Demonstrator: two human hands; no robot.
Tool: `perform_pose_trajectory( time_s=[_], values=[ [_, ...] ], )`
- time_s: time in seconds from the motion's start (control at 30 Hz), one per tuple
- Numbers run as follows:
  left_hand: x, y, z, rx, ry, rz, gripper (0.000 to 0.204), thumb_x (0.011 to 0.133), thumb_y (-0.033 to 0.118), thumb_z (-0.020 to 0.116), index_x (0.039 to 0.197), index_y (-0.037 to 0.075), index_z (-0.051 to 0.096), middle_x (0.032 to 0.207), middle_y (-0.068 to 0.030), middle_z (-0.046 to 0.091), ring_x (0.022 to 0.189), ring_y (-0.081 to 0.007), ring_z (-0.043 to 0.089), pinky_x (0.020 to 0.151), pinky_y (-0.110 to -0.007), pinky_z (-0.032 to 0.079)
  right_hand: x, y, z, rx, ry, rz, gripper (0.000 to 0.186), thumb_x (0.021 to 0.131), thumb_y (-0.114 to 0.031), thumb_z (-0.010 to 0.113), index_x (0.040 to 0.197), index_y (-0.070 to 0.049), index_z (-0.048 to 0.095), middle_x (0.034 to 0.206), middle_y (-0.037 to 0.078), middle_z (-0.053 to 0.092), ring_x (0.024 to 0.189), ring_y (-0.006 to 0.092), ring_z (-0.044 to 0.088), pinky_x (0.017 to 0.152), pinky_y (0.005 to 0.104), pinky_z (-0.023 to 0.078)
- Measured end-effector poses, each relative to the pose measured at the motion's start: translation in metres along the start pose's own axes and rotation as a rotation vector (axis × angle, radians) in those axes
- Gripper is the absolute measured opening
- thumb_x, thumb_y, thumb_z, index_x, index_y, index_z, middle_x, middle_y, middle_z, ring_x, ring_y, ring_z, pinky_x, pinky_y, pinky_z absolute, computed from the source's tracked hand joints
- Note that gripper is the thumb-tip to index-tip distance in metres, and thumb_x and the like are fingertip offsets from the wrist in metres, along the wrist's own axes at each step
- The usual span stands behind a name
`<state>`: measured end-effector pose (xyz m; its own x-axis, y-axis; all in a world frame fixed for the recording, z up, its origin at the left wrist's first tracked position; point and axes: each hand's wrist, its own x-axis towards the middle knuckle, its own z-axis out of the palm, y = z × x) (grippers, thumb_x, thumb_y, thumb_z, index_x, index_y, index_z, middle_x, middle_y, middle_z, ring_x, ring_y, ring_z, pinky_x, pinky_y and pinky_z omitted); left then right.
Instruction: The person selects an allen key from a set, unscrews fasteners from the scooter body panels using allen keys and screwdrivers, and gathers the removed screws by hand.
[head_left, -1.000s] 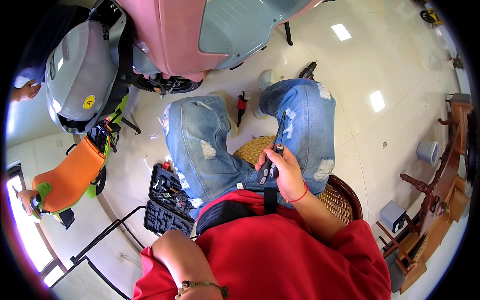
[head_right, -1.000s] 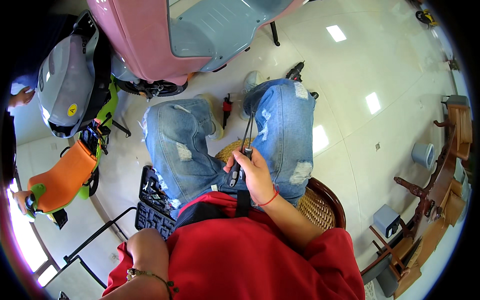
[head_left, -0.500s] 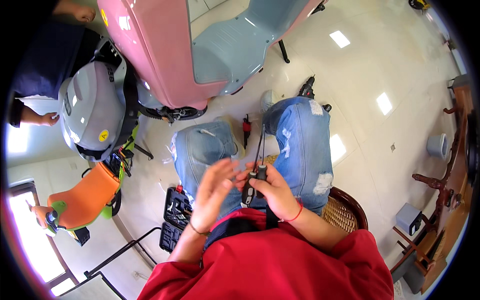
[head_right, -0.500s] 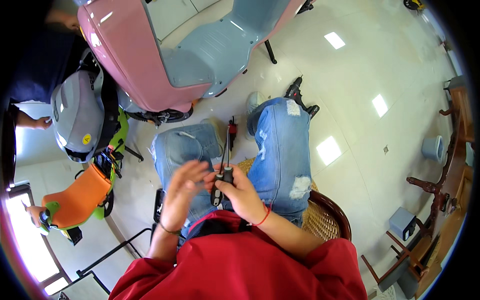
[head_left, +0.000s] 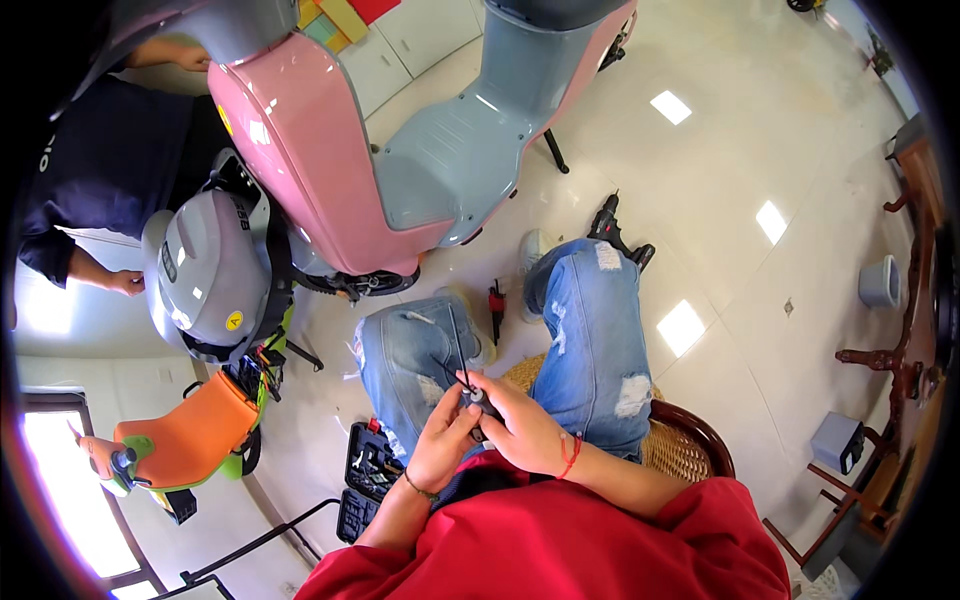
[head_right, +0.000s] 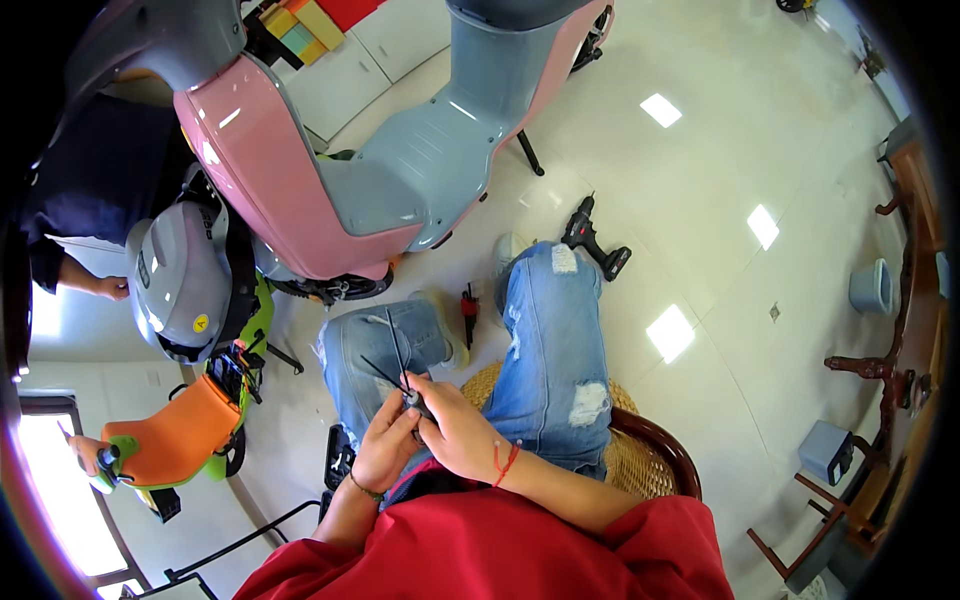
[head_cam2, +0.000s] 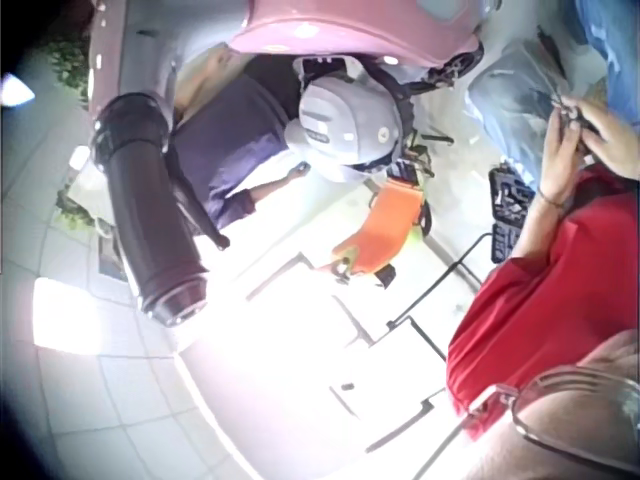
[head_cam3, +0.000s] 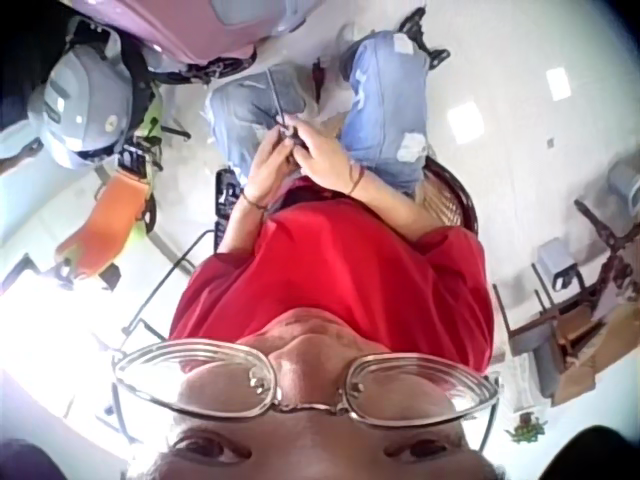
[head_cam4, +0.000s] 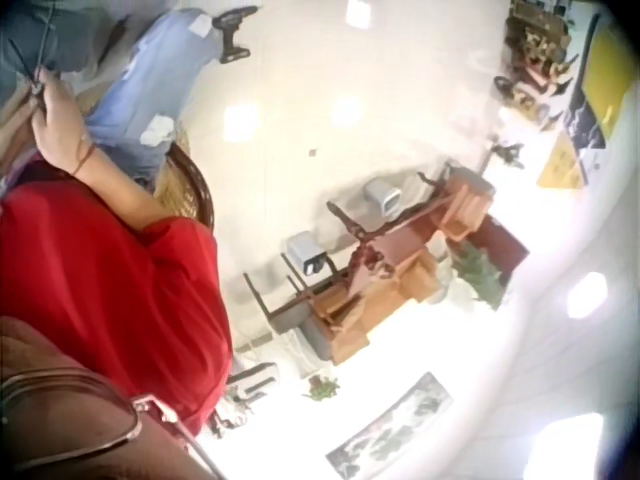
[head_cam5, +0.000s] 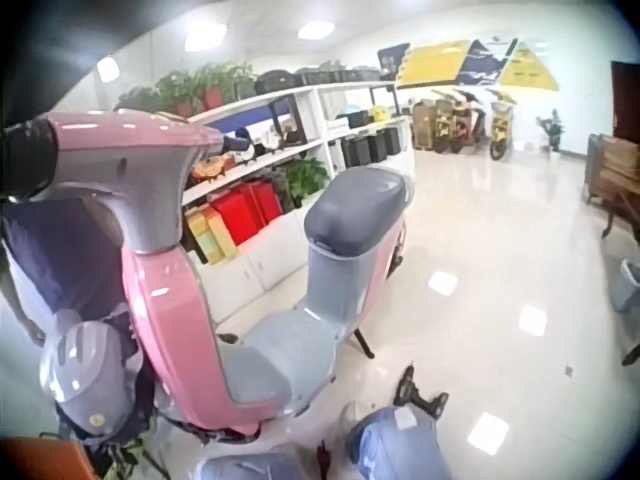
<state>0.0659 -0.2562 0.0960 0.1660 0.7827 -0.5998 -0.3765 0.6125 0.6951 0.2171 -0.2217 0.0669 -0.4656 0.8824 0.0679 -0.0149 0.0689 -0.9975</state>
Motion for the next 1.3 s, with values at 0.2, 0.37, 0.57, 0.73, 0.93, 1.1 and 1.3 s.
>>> perform_pose_trajectory(
  time_s=[0.2, 0.37, 0.57, 0.73, 0.93, 1.1, 1.3],
  values=[
    [0.001, 0.010, -0.012, 0.033, -0.007, 0.023, 0.032, 0.101, 0.014, 0.046, 0.129, -0.001, 0.046, 0.107, -0.0086, 0.061, 0.090, -0.0148, 0.059, 0.075, -0.028, 0.048, 0.001, 0.003, -0.032, 0.092, 0.115, 0.212, 0.043, 0.095, -0.007, 0.054, 0.136, 0.000, 0.042, 0.114, 0.010, 0.062, 0.087, 0.0136, 0.063, 0.079, 0.0275, 0.051],
    [0.001, 0.009, -0.045, 0.119, 0.149, 0.189, 0.025, 0.097, 0.010, 0.049, 0.119, -0.001, 0.052, 0.094, -0.0102, 0.062, 0.070, -0.0120, 0.052, 0.062, -0.025, 0.041, 0.003, 0.013, -0.090, -0.116, 0.301, 0.316, 0.044, 0.091, -0.027, 0.062, 0.122, 0.002, 0.050, 0.083, 0.013, 0.062, 0.073, 0.0223, 0.063, 0.068, 0.0335, 0.049],
    [-0.010, 0.023, -0.060, 0.400, 0.365, 0.198, 0.012, 0.092, 0.009, 0.060, 0.100, 0.000, 0.062, 0.058, 0.0005, 0.051, 0.047, -0.0062, 0.040, 0.046, -0.022, 0.029, -0.007, 0.051, -0.133, -0.034, 0.393, 0.378, 0.036, 0.092, -0.031, 0.061, 0.106, 0.002, 0.057, 0.074, 0.010, 0.060, 0.064, 0.0182, 0.057, 0.060, 0.0320, 0.045],
    [-0.017, 0.036, -0.062, 0.569, 0.518, 0.129, 0.014, 0.092, 0.010, 0.061, 0.100, 0.000, 0.066, 0.058, -0.0018, 0.056, 0.041, -0.0051, 0.042, 0.039, -0.021, 0.028, 0.005, 0.031, -0.155, 0.061, 0.429, 0.392, 0.031, 0.093, -0.027, 0.060, 0.102, 0.003, 0.060, 0.069, 0.003, 0.060, 0.059, 0.0091, 0.053, 0.054, 0.0265, 0.041],
    [0.009, 0.056, -0.077, 1.315, 0.511, 0.454, 0.020, 0.082, 0.002, 0.067, 0.101, 0.002, 0.067, 0.088, -0.0104, 0.065, 0.073, -0.0205, 0.063, 0.064, -0.030, 0.049, 0.028, 0.054, -0.171, 0.225, 0.455, 0.452, 0.031, 0.092, -0.025, 0.062, 0.104, 0.004, 0.060, 0.071, 0.002, 0.061, 0.059, 0.0092, 0.054, 0.055, 0.0249, 0.041],
    [0.065, 0.072, -0.054, 1.543, 0.409, 0.569, 0.032, 0.074, -0.005, 0.068, 0.104, 0.007, 0.069, 0.101, -0.0109, 0.061, 0.079, -0.0266, 0.063, 0.071, -0.033, 0.051, 0.069, 0.080, -0.196, 0.010, 0.573, 0.394, 0.034, 0.091, -0.028, 0.062, 0.102, 0.004, 0.060, 0.073, 0.007, 0.063, 0.063, 0.0134, 0.058, 0.060, 0.0284, 0.045],
    [0.128, 0.101, -0.074, 1.881, 0.106, 0.592, 0.047, 0.059, 0.002, 0.069, 0.104, 0.012, 0.070, 0.100, -0.0056, 0.063, 0.074, -0.0217, 0.062, 0.065, -0.034, 0.050, 0.171, 0.105, -0.246, -0.336, 0.378, 0.432, 0.032, 0.086, -0.028, 0.061, 0.097, 0.003, 0.062, 0.081, 0.021, 0.066, 0.073, 0.0352, 0.064, 0.070, 0.0405, 0.050]
  ],
)
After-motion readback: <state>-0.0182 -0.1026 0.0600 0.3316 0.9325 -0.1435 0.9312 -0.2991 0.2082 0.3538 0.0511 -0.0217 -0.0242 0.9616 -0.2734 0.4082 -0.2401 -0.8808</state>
